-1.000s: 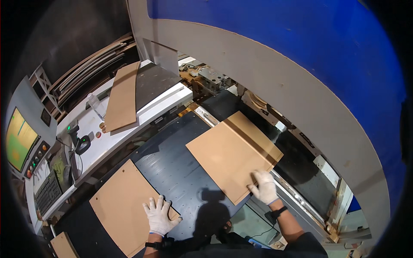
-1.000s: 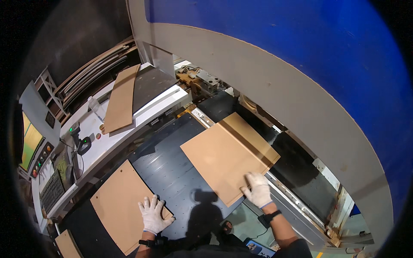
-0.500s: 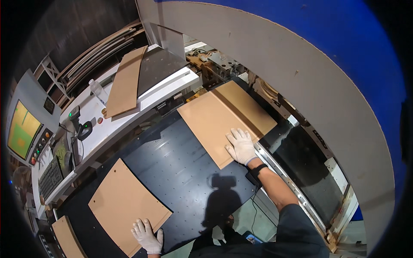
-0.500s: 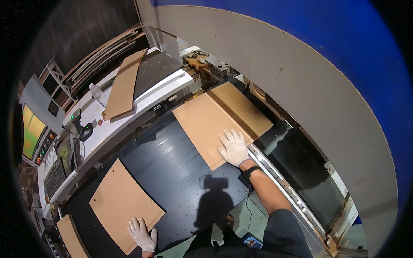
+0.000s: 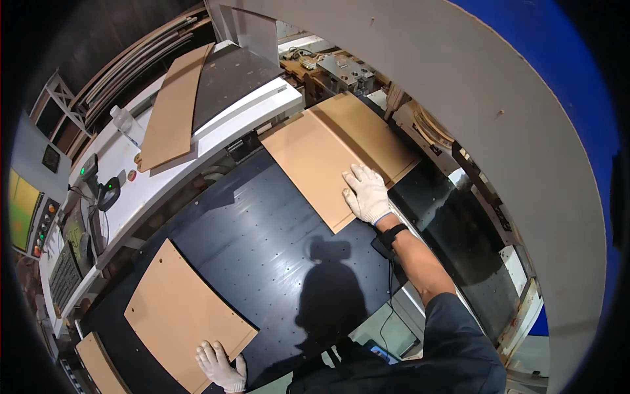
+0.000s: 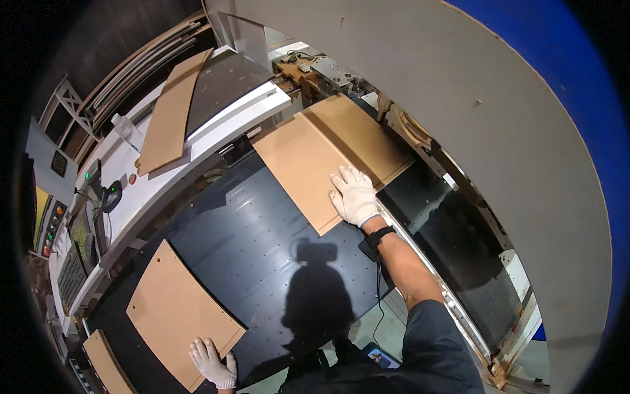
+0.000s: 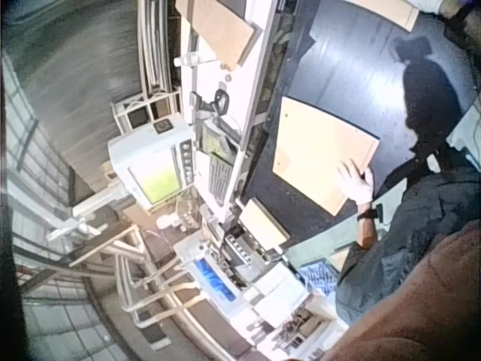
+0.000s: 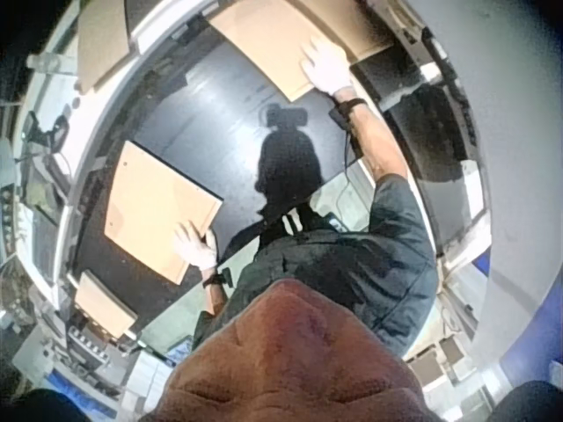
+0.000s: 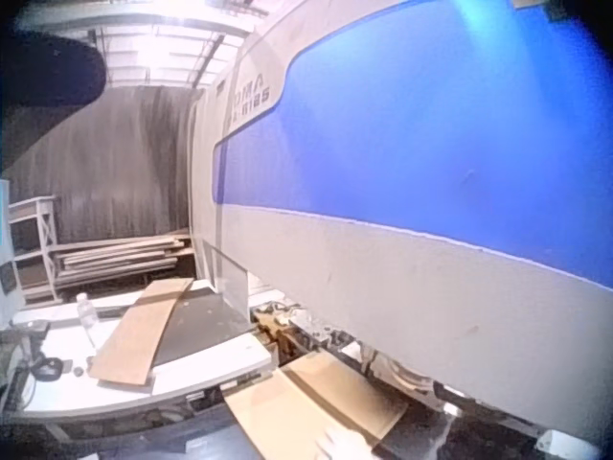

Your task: The person uses an air duster on a wooden board, moves it to a pallet, and then places several boards from the pallet onto a machine's conveyor belt before returning to dust another board.

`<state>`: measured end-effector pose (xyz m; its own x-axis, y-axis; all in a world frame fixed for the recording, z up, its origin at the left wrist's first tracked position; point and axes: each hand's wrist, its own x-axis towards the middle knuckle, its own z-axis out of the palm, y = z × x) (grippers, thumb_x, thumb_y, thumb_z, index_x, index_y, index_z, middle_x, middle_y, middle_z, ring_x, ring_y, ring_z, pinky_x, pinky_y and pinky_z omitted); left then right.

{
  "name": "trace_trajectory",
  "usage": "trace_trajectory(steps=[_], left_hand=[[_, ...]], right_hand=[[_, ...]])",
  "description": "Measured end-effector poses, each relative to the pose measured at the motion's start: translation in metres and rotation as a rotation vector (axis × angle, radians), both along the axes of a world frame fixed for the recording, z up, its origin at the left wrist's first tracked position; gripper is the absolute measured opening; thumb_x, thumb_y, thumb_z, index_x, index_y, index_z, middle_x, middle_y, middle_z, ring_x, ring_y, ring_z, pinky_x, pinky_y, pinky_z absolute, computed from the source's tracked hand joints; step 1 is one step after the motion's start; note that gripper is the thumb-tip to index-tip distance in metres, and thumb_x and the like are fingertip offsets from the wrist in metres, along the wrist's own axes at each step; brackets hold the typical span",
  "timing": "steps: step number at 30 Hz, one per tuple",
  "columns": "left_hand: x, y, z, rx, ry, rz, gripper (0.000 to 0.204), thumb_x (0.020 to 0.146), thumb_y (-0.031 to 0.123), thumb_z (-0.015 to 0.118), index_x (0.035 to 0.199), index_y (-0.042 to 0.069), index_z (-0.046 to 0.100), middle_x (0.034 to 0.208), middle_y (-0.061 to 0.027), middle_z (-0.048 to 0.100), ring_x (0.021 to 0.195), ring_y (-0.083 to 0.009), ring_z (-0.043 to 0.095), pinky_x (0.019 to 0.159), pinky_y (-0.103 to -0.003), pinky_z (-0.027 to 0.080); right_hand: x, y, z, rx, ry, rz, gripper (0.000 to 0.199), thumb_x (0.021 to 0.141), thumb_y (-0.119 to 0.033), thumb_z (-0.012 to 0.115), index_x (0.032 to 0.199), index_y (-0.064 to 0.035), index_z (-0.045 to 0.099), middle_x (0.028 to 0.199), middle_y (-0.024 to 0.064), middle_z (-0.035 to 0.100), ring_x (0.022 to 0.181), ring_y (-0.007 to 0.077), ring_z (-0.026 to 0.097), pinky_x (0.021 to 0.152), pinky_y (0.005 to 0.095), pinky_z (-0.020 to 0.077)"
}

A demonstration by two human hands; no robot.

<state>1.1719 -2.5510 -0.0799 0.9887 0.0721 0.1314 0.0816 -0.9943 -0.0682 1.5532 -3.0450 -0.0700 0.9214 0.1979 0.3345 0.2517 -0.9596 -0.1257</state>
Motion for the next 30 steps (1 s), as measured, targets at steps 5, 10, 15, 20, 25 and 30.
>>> trace_trajectory(steps=[5,10,15,20,25,30], left_hand=[[0.003,0.003,-0.004,0.016,-0.027,-0.022,0.082,0.084,0.04,0.065,0.155,0.006,0.041,0.16,-0.0267,0.038,0.147,-0.0507,0.033,0.122,-0.061,0.024],[-0.008,-0.001,0.002,0.022,0.006,0.042,0.079,0.084,0.042,0.067,0.15,0.004,0.046,0.155,-0.0269,0.044,0.145,-0.0501,0.037,0.121,-0.06,0.027],[0.007,-0.007,-0.004,-0.006,-0.048,0.017,0.081,0.08,0.04,0.073,0.151,0.008,0.048,0.156,-0.0235,0.045,0.145,-0.0464,0.039,0.122,-0.058,0.027],[0.007,-0.001,-0.003,0.015,-0.109,0.023,0.076,0.083,0.037,0.072,0.149,0.009,0.05,0.156,-0.0219,0.046,0.144,-0.0448,0.041,0.122,-0.055,0.028],[0.008,-0.002,0.0,0.049,-0.129,0.011,0.071,0.087,0.038,0.071,0.148,0.008,0.052,0.155,-0.0211,0.048,0.143,-0.0438,0.042,0.121,-0.055,0.03],[0.005,-0.003,-0.009,0.044,-0.13,0.001,0.071,0.087,0.041,0.07,0.148,0.009,0.052,0.155,-0.0207,0.047,0.144,-0.0438,0.042,0.121,-0.055,0.029]], right_hand=[[-0.002,-0.01,0.004,0.074,-0.055,0.001,0.043,0.095,-0.035,0.058,0.127,-0.0075,0.067,0.141,0.0179,0.06,0.135,0.0377,0.051,0.111,0.0482,0.0421],[0.0,-0.004,-0.01,0.056,-0.03,0.009,0.045,0.098,-0.039,0.055,0.13,-0.0089,0.066,0.143,0.0172,0.059,0.137,0.0357,0.05,0.115,0.0477,0.0393],[0.005,-0.029,-0.013,-0.012,-0.099,-0.085,0.048,0.094,-0.039,0.06,0.126,-0.0046,0.064,0.136,0.018,0.06,0.126,0.0376,0.054,0.106,0.0501,0.0455],[-0.038,0.0,0.022,0.061,-0.056,-0.021,0.058,0.085,-0.044,0.068,0.125,-0.0023,0.063,0.133,0.0211,0.059,0.123,0.0401,0.055,0.105,0.0525,0.0423],[-0.076,0.051,-0.001,0.045,0.004,0.205,0.072,0.083,-0.052,0.072,0.134,-0.0024,0.06,0.142,0.0212,0.055,0.135,0.0389,0.047,0.115,0.0563,0.0332],[-0.069,0.058,-0.019,0.041,-0.104,0.088,0.059,0.089,-0.039,0.069,0.136,-0.0053,0.058,0.143,0.0164,0.054,0.135,0.036,0.047,0.114,0.0549,0.0344]])
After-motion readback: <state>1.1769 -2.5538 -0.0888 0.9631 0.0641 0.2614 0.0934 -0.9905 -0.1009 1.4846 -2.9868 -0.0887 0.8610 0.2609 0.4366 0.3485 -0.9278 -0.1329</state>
